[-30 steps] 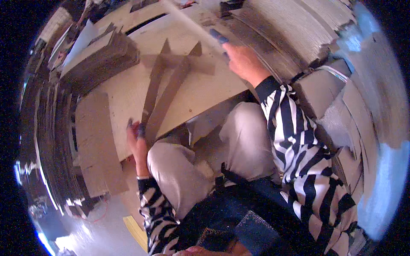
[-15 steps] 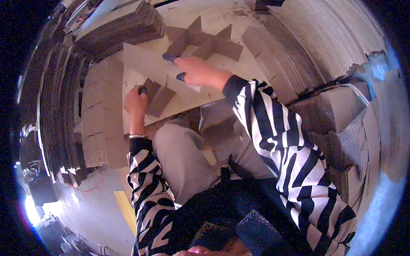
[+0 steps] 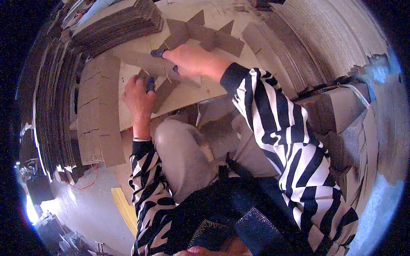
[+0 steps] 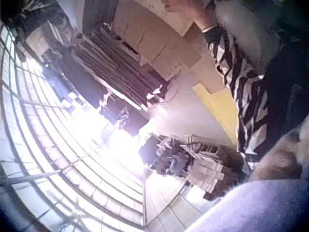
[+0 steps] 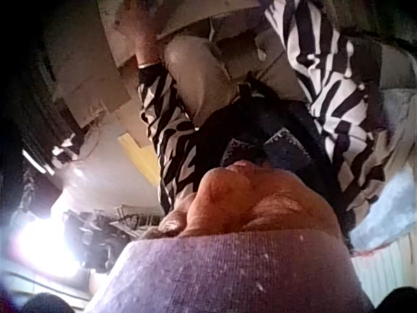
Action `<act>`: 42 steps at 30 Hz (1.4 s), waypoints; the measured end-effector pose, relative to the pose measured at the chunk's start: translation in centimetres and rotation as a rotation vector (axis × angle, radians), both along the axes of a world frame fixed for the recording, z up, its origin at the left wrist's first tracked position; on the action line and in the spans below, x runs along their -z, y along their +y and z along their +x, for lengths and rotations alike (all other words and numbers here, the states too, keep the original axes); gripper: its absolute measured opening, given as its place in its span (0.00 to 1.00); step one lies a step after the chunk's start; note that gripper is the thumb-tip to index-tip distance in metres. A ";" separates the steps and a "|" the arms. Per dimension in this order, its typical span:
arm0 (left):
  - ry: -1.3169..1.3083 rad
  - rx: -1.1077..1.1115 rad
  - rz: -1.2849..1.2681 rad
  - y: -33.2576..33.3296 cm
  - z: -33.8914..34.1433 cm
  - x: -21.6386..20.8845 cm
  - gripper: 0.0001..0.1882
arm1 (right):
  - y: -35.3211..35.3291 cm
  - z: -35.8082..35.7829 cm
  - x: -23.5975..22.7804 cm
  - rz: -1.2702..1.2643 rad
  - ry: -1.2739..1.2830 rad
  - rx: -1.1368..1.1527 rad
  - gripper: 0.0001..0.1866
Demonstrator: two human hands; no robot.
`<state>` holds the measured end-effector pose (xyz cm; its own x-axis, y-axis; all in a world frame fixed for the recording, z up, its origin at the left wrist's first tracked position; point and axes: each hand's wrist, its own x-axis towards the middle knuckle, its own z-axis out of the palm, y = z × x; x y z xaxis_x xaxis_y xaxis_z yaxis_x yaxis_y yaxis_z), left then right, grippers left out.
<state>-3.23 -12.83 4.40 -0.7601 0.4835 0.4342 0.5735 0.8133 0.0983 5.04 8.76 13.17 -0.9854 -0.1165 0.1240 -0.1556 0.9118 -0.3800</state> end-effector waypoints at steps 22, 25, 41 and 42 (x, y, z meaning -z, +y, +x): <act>-0.454 0.126 -0.204 1.4 3.5 0.2 0.12 | -2.4 3.5 4.2 0.102 -0.174 0.000 0.23; -0.441 0.155 -0.251 1.5 3.7 -0.2 0.10 | -2.9 4.5 5.3 0.151 -0.084 -0.019 0.23; -0.071 -0.008 -0.279 1.1 -3.2 -0.8 0.27 | -1.1 6.9 7.9 0.023 -0.098 0.096 0.29; -0.061 0.005 -0.296 0.7 -3.3 -0.6 0.27 | -1.1 6.8 7.7 0.036 -0.097 0.099 0.30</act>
